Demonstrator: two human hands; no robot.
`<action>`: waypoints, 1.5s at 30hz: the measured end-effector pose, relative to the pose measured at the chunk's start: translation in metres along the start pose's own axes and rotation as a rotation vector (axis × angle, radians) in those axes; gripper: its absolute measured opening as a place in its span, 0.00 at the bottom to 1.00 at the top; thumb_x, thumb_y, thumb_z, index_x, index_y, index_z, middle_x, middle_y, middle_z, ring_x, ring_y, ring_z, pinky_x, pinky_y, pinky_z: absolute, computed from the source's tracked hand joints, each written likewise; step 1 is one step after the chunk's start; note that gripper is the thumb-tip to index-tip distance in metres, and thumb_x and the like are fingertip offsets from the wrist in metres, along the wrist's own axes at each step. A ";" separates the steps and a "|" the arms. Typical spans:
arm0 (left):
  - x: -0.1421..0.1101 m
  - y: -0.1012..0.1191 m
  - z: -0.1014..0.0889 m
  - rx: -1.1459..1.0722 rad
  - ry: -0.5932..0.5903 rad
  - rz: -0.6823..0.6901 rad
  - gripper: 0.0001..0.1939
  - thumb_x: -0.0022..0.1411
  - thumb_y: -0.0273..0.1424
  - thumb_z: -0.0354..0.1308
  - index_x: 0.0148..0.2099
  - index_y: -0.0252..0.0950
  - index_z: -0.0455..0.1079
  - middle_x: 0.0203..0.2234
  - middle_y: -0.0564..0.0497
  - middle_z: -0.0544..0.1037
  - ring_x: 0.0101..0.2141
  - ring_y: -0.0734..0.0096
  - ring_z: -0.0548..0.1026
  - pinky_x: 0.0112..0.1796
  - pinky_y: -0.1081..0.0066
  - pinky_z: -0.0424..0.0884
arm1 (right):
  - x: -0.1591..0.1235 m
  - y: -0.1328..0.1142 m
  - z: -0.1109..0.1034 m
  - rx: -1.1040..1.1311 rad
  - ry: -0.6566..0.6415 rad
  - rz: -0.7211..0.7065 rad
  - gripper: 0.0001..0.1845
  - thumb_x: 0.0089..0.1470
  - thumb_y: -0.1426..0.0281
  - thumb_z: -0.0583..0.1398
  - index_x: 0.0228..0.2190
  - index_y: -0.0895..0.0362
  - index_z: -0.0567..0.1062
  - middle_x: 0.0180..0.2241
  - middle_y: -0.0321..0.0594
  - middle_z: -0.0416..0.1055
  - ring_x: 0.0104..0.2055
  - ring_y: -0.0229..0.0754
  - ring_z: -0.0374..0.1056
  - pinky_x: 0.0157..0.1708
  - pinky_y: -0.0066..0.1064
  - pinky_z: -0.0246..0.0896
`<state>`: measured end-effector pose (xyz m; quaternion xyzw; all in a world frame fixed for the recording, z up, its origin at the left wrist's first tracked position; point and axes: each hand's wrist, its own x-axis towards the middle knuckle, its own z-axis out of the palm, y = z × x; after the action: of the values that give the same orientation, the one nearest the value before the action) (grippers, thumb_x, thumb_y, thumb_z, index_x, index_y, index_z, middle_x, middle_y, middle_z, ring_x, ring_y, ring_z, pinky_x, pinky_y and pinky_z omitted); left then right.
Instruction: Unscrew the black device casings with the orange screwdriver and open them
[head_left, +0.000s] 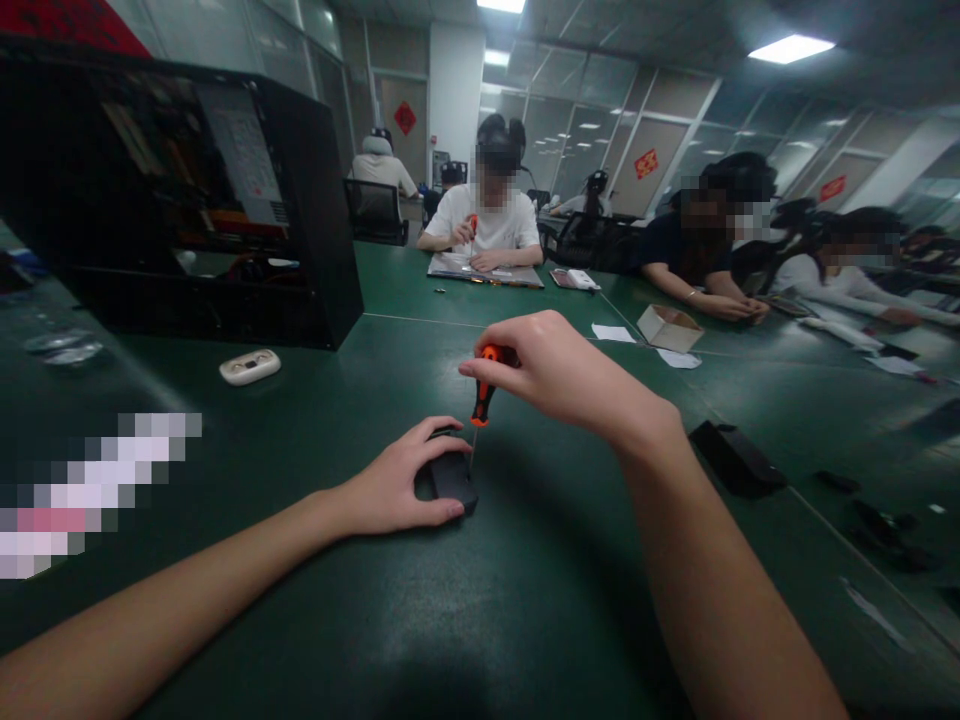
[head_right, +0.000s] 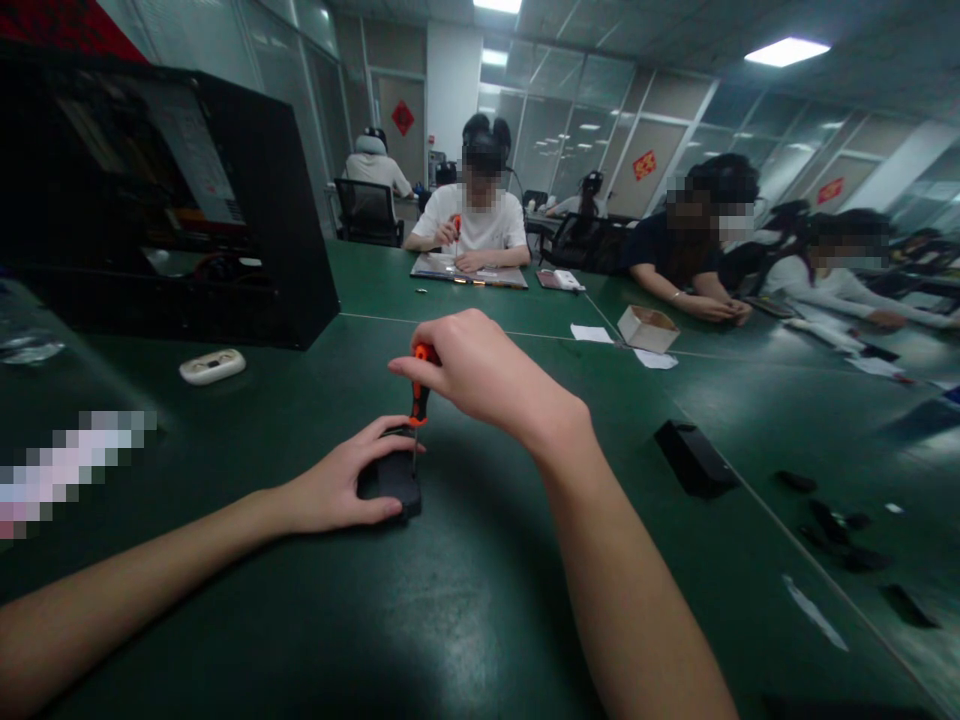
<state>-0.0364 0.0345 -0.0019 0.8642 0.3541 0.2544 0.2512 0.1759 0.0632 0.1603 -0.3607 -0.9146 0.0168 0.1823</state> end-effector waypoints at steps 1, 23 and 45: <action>0.000 0.000 0.000 0.001 0.002 0.000 0.31 0.58 0.43 0.67 0.61 0.44 0.66 0.65 0.43 0.57 0.63 0.44 0.62 0.62 0.50 0.61 | 0.000 0.000 0.000 -0.004 0.001 0.011 0.18 0.62 0.58 0.60 0.29 0.60 0.78 0.26 0.37 0.71 0.27 0.35 0.59 0.30 0.30 0.47; 0.000 -0.001 0.000 -0.011 -0.002 0.005 0.31 0.57 0.43 0.67 0.61 0.44 0.66 0.65 0.42 0.57 0.63 0.44 0.61 0.62 0.49 0.61 | 0.007 0.009 0.014 0.025 0.023 0.129 0.20 0.64 0.58 0.58 0.29 0.60 0.79 0.27 0.40 0.74 0.27 0.36 0.61 0.29 0.30 0.48; 0.000 0.005 -0.002 -0.029 -0.007 0.014 0.26 0.58 0.41 0.67 0.58 0.45 0.71 0.66 0.43 0.55 0.65 0.43 0.58 0.63 0.48 0.58 | 0.017 -0.006 0.028 -0.036 0.065 0.167 0.20 0.67 0.61 0.55 0.30 0.61 0.78 0.28 0.43 0.75 0.28 0.38 0.64 0.30 0.30 0.50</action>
<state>-0.0354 0.0318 0.0021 0.8637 0.3435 0.2582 0.2634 0.1511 0.0727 0.1407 -0.4391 -0.8751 0.0036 0.2035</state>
